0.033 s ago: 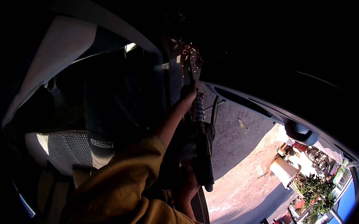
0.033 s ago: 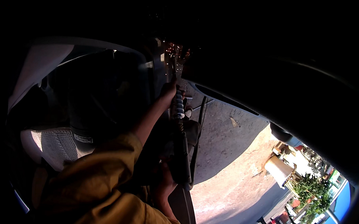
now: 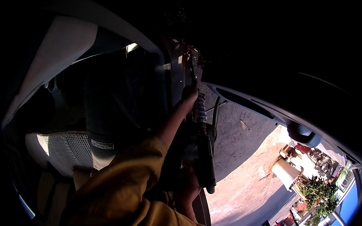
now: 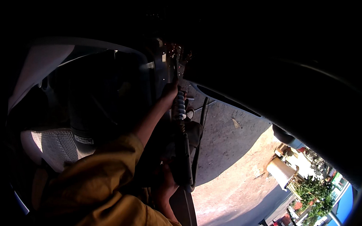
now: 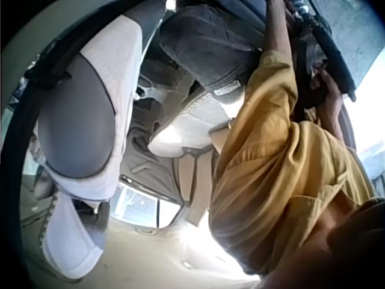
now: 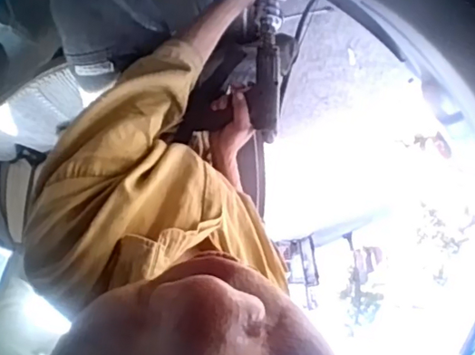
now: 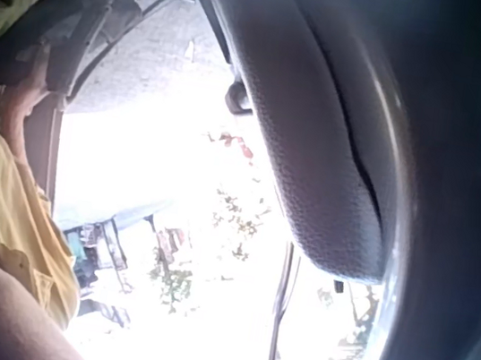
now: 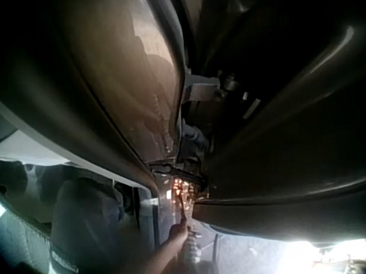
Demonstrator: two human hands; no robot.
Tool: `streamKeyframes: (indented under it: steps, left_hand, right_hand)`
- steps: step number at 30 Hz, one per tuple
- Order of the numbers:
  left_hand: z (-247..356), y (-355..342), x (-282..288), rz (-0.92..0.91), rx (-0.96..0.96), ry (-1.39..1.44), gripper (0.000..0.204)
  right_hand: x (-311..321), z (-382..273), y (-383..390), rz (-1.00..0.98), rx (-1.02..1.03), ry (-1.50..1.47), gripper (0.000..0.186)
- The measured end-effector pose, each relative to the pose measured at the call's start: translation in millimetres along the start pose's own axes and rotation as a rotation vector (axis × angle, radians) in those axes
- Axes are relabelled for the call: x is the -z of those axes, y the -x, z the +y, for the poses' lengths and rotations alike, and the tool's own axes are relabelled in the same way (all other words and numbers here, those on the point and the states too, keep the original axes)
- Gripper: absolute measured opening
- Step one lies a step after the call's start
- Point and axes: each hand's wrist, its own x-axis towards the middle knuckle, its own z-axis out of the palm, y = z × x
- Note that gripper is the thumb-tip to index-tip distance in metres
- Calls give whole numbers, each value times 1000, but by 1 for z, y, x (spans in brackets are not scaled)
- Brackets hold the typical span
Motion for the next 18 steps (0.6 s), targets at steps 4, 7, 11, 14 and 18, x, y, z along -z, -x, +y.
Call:
streamKeyframes:
  steps: [4,7,11,14,18]
  left_hand:
    - [6,-11,2,-32,-20,-12,42]
    - [5,-25,7,-66,-34,-10,42]
    - [-2,-33,8,-84,-56,-7,43]
    - [-15,-7,4,-43,-89,12,43]
    - [-7,-13,-2,-54,-41,-61,42]
  right_hand:
    - [0,-3,3,-20,19,70,16]
    - [4,-1,5,-63,115,197,17]
    - [4,-3,2,-66,127,283,17]
    - [2,-3,3,-58,203,345,17]
    - [-4,-8,1,-36,83,192,15]
